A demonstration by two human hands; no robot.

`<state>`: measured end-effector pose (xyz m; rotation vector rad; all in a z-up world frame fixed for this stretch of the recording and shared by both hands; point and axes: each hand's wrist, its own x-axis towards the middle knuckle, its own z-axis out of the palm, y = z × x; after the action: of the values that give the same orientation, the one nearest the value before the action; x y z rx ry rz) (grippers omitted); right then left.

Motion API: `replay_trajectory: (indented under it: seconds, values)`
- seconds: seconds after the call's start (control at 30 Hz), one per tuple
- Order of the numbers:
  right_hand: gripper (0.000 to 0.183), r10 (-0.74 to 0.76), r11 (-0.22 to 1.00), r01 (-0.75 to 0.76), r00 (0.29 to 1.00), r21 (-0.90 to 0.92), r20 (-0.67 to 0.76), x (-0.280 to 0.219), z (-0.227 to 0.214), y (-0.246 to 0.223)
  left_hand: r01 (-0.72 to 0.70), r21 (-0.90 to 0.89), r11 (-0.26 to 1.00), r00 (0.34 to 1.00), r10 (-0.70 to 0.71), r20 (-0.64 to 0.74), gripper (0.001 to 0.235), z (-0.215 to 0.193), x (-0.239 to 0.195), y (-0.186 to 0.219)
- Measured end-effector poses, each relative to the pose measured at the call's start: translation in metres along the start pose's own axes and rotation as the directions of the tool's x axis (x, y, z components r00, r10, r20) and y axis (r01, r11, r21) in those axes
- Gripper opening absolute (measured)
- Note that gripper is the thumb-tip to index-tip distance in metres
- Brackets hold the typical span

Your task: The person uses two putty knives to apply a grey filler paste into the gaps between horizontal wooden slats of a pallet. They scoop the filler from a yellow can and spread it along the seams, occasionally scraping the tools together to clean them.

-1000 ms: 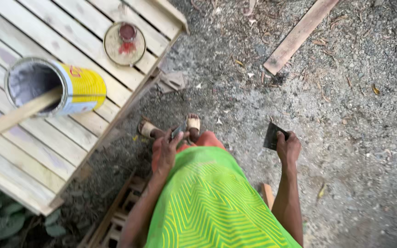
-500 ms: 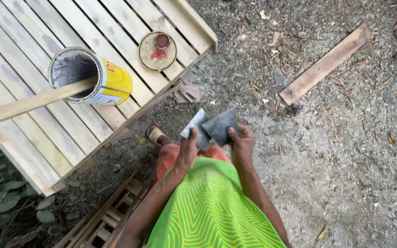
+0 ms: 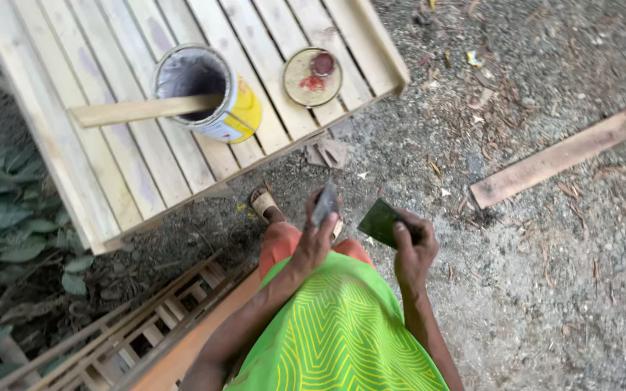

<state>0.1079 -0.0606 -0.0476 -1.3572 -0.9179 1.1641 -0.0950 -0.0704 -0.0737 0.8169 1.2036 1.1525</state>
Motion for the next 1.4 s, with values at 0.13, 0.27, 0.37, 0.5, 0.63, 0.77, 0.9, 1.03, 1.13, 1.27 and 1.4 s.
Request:
replay_trajectory:
  seconds: [0.13, 0.27, 0.37, 0.5, 0.63, 0.77, 0.9, 1.03, 1.13, 1.27, 1.4]
  values:
    - [0.018, -0.094, 0.914, 0.144, 0.985, -0.38, 0.146, -0.024, 0.025, -0.004, -0.237, 0.306, 0.922, 0.97, 0.211, 0.117, 0.096, 0.024, 0.003, -0.009]
    - [0.029, -0.065, 0.903, 0.124, 0.986, -0.411, 0.155, -0.004, 0.061, -0.002, -0.355, 0.463, 0.812, 0.931, 0.35, 0.101, 0.095, 0.026, 0.009, -0.001]
    - [0.029, -0.148, 0.841, 0.299, 0.929, -0.451, 0.34, -0.003, 0.08, -0.016, -0.278, 0.345, 0.897, 0.956, 0.294, 0.006, 0.104, 0.003, 0.02, 0.008]
    - [0.027, -0.034, 0.908, 0.157, 0.952, -0.389, 0.304, 0.003, 0.106, -0.043, -0.232, 0.358, 0.904, 0.965, 0.261, -0.032, 0.111, -0.014, 0.02, 0.012]
    - [0.031, 0.124, 0.838, 0.01, 0.97, -0.545, 0.208, 0.023, 0.146, -0.036, -0.146, 0.397, 0.906, 0.972, 0.206, -0.111, 0.11, -0.041, 0.057, 0.012]
    - [0.029, 0.092, 0.754, 0.023, 0.986, -0.656, 0.141, 0.038, 0.153, -0.022, -0.167, 0.331, 0.929, 0.985, 0.172, 0.012, 0.108, -0.049, 0.077, 0.007]
    - [0.026, -0.144, 0.902, 0.198, 0.976, -0.382, 0.165, 0.066, 0.137, -0.027, -0.004, 0.279, 0.96, 0.981, -0.05, 0.187, 0.111, -0.068, 0.089, 0.012]
    - [0.022, 0.001, 0.983, -0.017, 0.996, -0.182, -0.087, 0.112, 0.112, -0.021, -0.092, -0.001, 0.996, 0.883, 0.082, 0.461, 0.109, -0.062, 0.092, 0.016]
    - [0.02, -0.062, 0.96, 0.07, 0.997, -0.272, 0.038, 0.094, 0.115, 0.008, -0.039, 0.061, 0.997, 0.88, 0.006, 0.475, 0.116, -0.061, 0.106, 0.018]
    - [0.021, -0.135, 0.874, 0.154, 0.988, -0.46, 0.074, 0.08, 0.111, 0.018, -0.137, 0.159, 0.978, 0.876, 0.045, 0.48, 0.11, -0.073, 0.137, 0.028]
    - [0.027, -0.329, 0.519, 0.349, 0.924, -0.781, 0.195, 0.092, 0.084, 0.015, -0.118, 0.036, 0.992, 0.808, 0.075, 0.585, 0.11, -0.069, 0.137, 0.043]
